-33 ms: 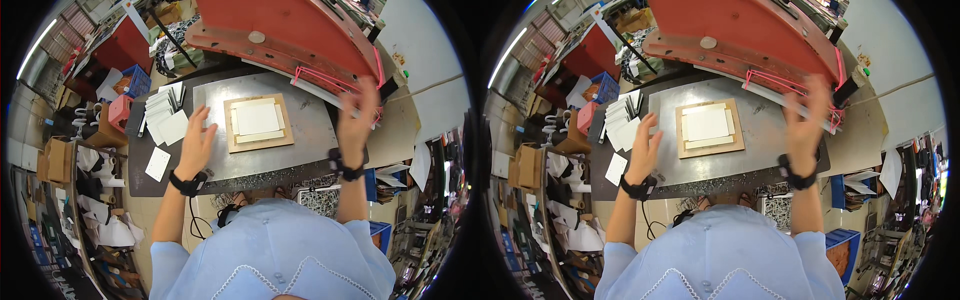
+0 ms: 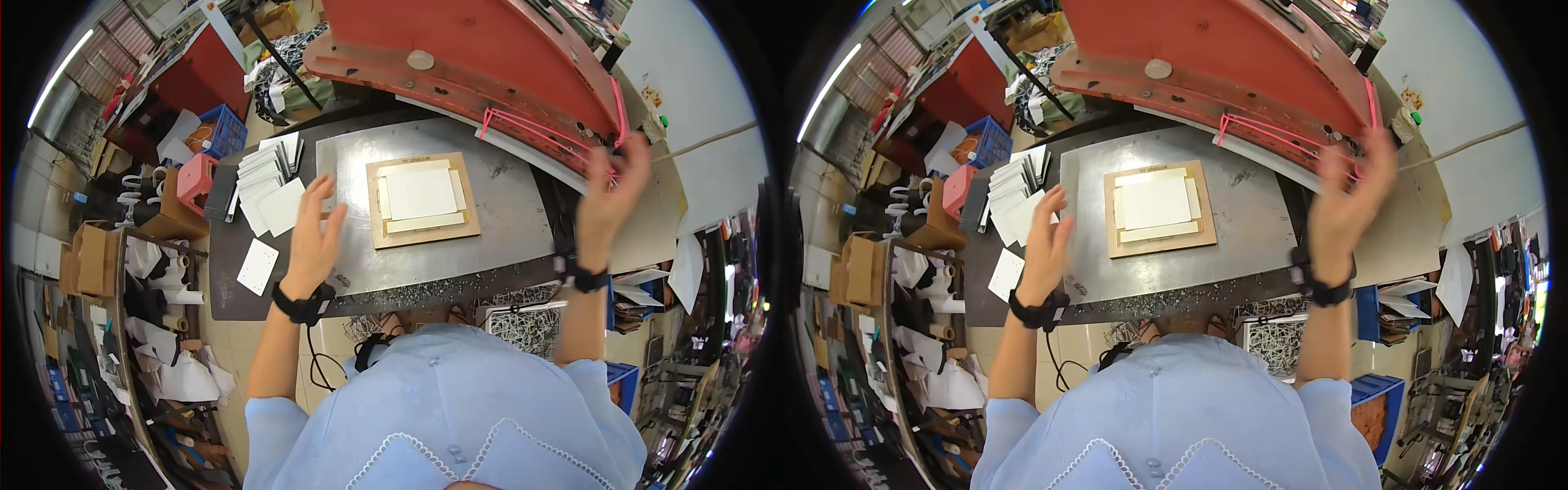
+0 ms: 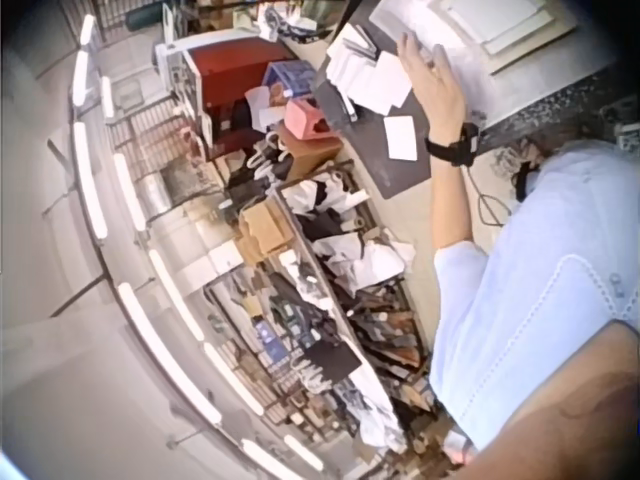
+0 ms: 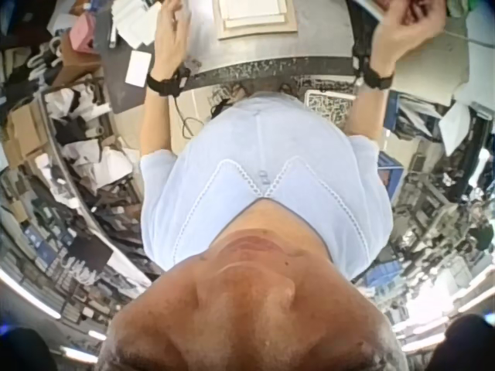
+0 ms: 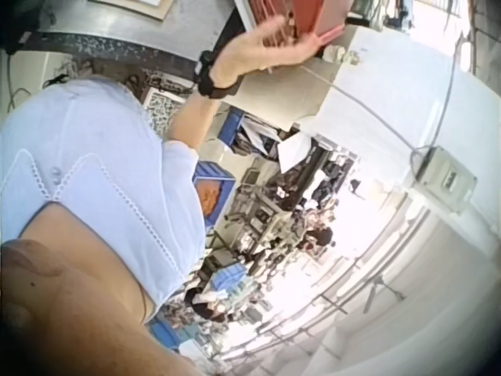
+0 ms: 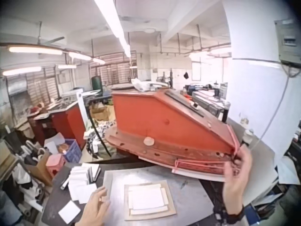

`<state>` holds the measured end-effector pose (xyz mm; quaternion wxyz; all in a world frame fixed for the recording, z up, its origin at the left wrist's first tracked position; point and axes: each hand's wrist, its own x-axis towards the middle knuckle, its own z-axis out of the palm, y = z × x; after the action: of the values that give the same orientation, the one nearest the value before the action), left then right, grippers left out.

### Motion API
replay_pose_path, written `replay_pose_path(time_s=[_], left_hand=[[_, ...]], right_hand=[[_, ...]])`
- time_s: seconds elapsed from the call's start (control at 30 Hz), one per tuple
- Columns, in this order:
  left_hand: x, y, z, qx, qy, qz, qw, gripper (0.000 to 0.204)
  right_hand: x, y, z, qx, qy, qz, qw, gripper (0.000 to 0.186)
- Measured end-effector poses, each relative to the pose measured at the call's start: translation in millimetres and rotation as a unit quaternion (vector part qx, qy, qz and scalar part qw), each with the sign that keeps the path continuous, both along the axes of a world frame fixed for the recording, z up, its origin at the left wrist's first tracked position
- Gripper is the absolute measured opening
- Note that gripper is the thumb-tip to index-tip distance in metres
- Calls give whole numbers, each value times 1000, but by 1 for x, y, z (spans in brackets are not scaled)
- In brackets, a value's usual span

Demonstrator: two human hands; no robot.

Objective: Operating a mechanical clicker press to cut small components from sheets of white material.

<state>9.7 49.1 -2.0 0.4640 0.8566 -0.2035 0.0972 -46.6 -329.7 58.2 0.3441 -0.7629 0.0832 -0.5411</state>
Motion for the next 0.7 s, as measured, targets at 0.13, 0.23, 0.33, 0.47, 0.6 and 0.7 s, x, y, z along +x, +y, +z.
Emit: replay_pose_path(time_s=[0.13,0.23,0.33,0.47,0.6,0.7], left_hand=[[-16,18,-2,-47,45,13,998,38],[-25,19,-4,-52,62,-17,997,36],[-43,8,4,-93,92,-21,991,31],[-59,1,12,-65,123,-77,987,28],[-78,-26,34,-47,132,-165,976,22],[-83,-46,46,-44,112,-238,964,24]], right_hand=[[-5,-97,20,84,-19,-96,992,57],[14,-131,5,203,19,86,975,50],[28,-139,-7,239,44,137,960,53],[23,-131,-6,238,53,110,963,62],[-8,-94,-3,216,68,106,968,64],[-40,-54,-1,182,129,117,968,59]])
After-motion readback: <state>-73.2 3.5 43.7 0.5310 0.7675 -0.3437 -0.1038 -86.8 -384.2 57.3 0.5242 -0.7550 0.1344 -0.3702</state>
